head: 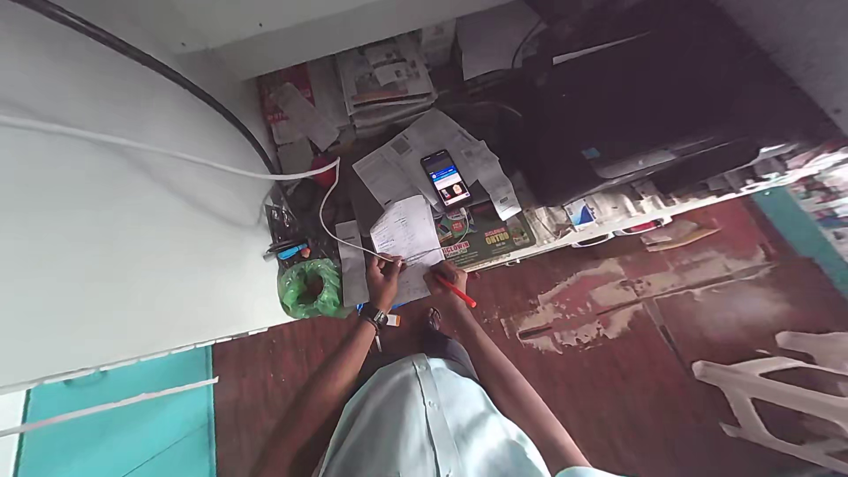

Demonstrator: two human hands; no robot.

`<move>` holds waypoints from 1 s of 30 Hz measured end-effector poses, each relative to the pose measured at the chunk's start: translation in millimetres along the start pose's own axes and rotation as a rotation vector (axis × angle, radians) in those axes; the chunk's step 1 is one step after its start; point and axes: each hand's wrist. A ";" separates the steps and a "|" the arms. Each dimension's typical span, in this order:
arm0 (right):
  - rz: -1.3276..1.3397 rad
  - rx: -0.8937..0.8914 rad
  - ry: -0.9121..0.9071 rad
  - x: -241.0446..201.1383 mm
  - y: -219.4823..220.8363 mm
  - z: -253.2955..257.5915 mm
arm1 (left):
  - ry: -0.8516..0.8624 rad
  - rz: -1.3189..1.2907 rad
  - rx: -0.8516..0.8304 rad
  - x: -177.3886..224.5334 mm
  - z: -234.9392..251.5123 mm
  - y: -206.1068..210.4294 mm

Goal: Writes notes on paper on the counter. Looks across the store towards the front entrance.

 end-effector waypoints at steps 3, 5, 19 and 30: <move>-0.014 0.009 0.005 -0.6 0.5 -0.3 | -0.015 0.016 -0.006 2.0 -0.6 0.5; -0.033 0.018 0.015 -0.9 1.1 -0.2 | -0.017 -0.004 -0.003 2.5 -0.7 1.0; -0.019 -0.006 0.032 -2.8 0.4 -1.3 | -0.020 -0.025 -0.005 1.3 -0.8 -0.5; 0.639 0.303 0.306 -21.5 -3.8 18.2 | -0.190 0.127 0.024 18.4 3.4 -2.1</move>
Point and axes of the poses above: each hand's wrist, its own z-axis towards the middle knuckle, its own y-axis out of the palm, x = y × z, and after that the axes turned 13 degrees about -x, right-handed
